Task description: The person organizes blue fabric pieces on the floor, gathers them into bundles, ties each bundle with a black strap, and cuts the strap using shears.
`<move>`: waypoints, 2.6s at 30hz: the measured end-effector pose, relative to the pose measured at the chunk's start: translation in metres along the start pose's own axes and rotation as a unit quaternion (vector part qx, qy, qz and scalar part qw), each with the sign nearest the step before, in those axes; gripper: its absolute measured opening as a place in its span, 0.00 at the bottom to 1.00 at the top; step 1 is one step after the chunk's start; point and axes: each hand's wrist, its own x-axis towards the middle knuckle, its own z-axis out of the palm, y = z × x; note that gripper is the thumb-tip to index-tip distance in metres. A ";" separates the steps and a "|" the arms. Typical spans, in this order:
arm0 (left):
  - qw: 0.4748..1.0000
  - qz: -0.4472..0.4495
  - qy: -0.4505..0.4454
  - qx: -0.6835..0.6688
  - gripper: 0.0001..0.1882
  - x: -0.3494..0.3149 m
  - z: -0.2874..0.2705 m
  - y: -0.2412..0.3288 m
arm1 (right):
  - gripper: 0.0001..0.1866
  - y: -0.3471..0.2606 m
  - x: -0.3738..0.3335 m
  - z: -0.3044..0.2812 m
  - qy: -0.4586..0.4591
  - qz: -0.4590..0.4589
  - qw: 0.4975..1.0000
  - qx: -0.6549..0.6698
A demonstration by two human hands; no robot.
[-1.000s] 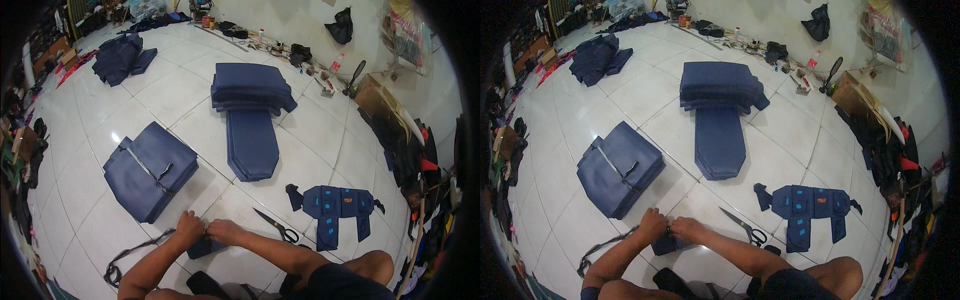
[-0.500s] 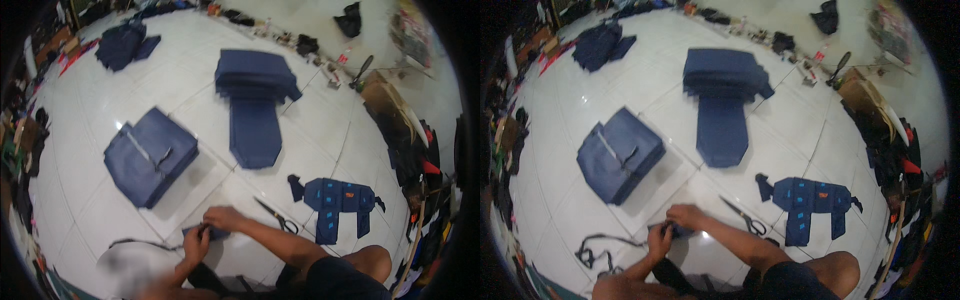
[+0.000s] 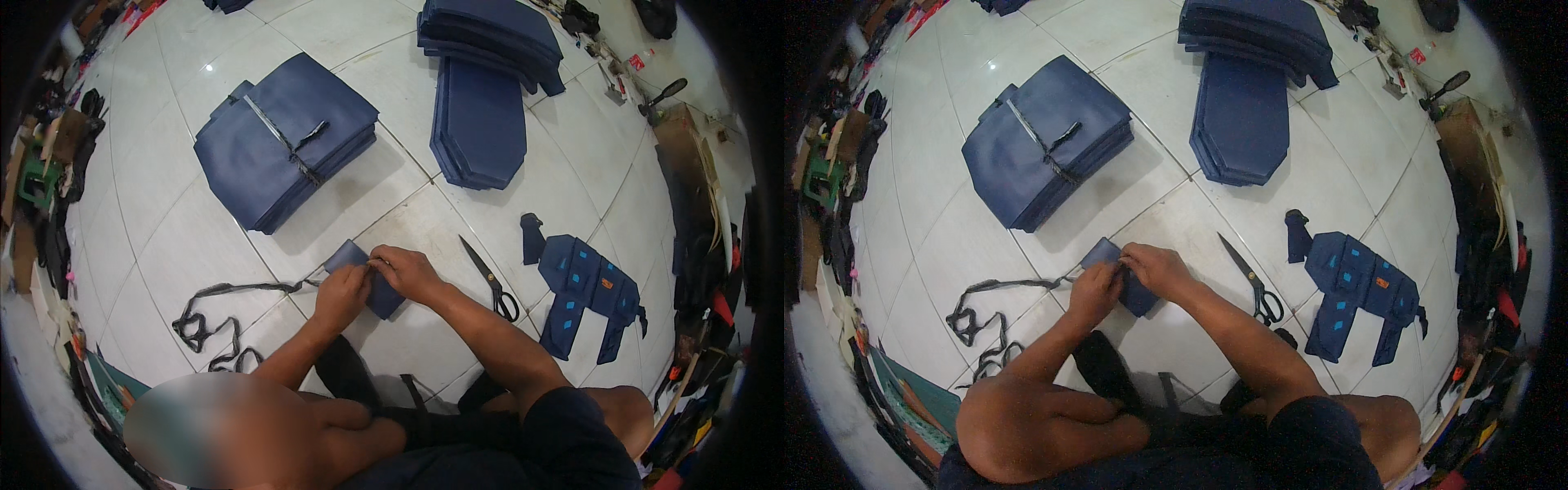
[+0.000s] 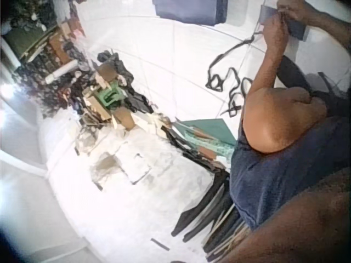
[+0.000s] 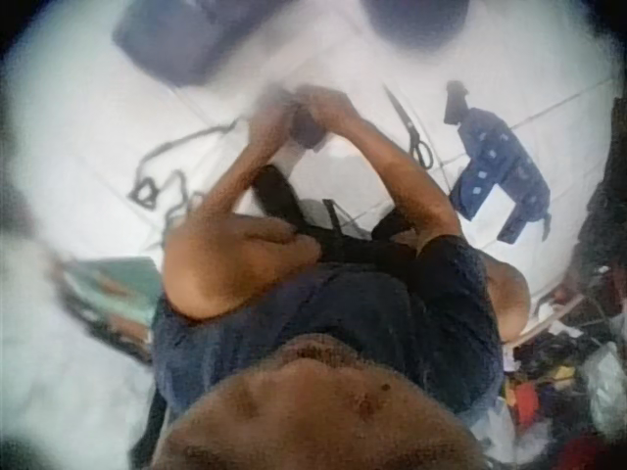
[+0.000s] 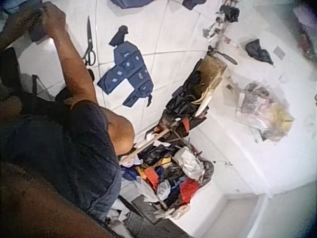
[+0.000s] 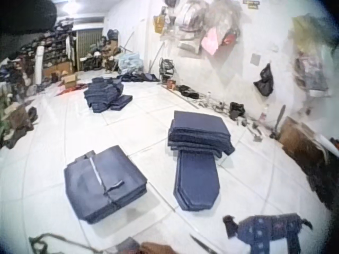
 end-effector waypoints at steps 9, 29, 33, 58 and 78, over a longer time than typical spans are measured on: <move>0.973 -0.182 -0.141 -0.014 0.11 0.004 -0.012 0.006 | 0.09 -0.013 0.001 0.000 -0.008 0.118 0.993 0.017; 0.889 -0.342 -0.130 -0.276 0.13 0.001 -0.020 -0.004 | 0.10 -0.016 -0.021 -0.006 -0.026 -0.029 0.993 -0.111; 0.957 -0.254 -0.110 -0.083 0.12 -0.008 -0.023 0.004 | 0.13 0.000 -0.023 -0.009 -0.066 0.061 0.990 -0.110; 0.836 -0.295 -0.274 -0.374 0.11 -0.002 -0.040 -0.018 | 0.09 -0.028 -0.011 -0.012 -0.111 -0.086 0.985 -0.097; 0.986 -0.121 -0.099 -0.050 0.08 -0.019 -0.012 0.003 | 0.07 -0.008 -0.016 0.011 -0.036 -0.184 0.968 -0.164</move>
